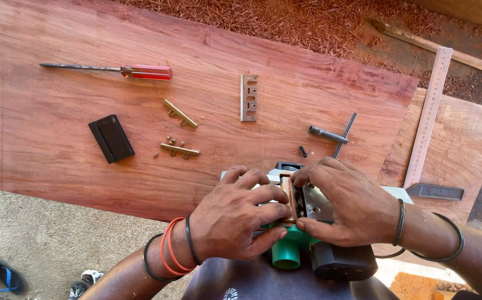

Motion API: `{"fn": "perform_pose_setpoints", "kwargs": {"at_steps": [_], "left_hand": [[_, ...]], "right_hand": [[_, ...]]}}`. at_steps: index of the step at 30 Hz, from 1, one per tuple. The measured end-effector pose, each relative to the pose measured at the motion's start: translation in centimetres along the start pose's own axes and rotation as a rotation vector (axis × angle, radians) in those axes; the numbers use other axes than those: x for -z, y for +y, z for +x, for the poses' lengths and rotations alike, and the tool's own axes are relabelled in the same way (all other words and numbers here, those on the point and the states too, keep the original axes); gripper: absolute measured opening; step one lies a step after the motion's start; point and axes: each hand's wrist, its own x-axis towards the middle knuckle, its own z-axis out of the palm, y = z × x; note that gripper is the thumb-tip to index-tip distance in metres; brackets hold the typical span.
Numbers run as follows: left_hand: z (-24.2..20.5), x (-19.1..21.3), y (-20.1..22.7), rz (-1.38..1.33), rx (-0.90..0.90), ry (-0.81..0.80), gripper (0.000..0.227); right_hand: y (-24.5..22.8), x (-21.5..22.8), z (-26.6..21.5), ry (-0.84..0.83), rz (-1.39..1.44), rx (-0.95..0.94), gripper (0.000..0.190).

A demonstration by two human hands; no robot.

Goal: The person uses a screwdriver to remove a small metal plate from a wooden board, then positions the plate with bearings onto a green electric planer and tightens its screws by hand, pressing the parts together to secure them.

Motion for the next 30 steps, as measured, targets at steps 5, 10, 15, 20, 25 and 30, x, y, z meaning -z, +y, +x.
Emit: {"fn": "perform_pose_setpoints", "kwargs": {"at_steps": [5,10,15,20,25,30], "left_hand": [[0.0,0.0,-0.2,-0.026,-0.016,0.0,0.025],[-0.3,-0.1,-0.4,-0.046,-0.016,-0.013,0.026],[-0.1,-0.1,-0.4,-0.037,-0.026,-0.016,0.024],[0.0,-0.3,-0.3,-0.031,-0.034,-0.027,0.027],[0.6,-0.1,-0.4,-0.033,-0.042,-0.034,0.033],[1.9,0.1,-1.5,-0.096,-0.071,-0.16,0.038]], "right_hand": [[-1.0,0.0,0.4,0.035,-0.044,-0.017,0.059],[-2.4,-0.8,0.1,0.121,-0.103,-0.05,0.056],[-3.1,-1.1,-0.1,0.095,-0.147,-0.21,0.049],[-3.6,-1.2,-0.2,0.146,-0.191,-0.149,0.041],[-3.5,-1.3,-0.5,0.161,-0.189,-0.14,0.04],[-3.3,-1.3,-0.6,0.176,-0.188,-0.16,0.044]]}}
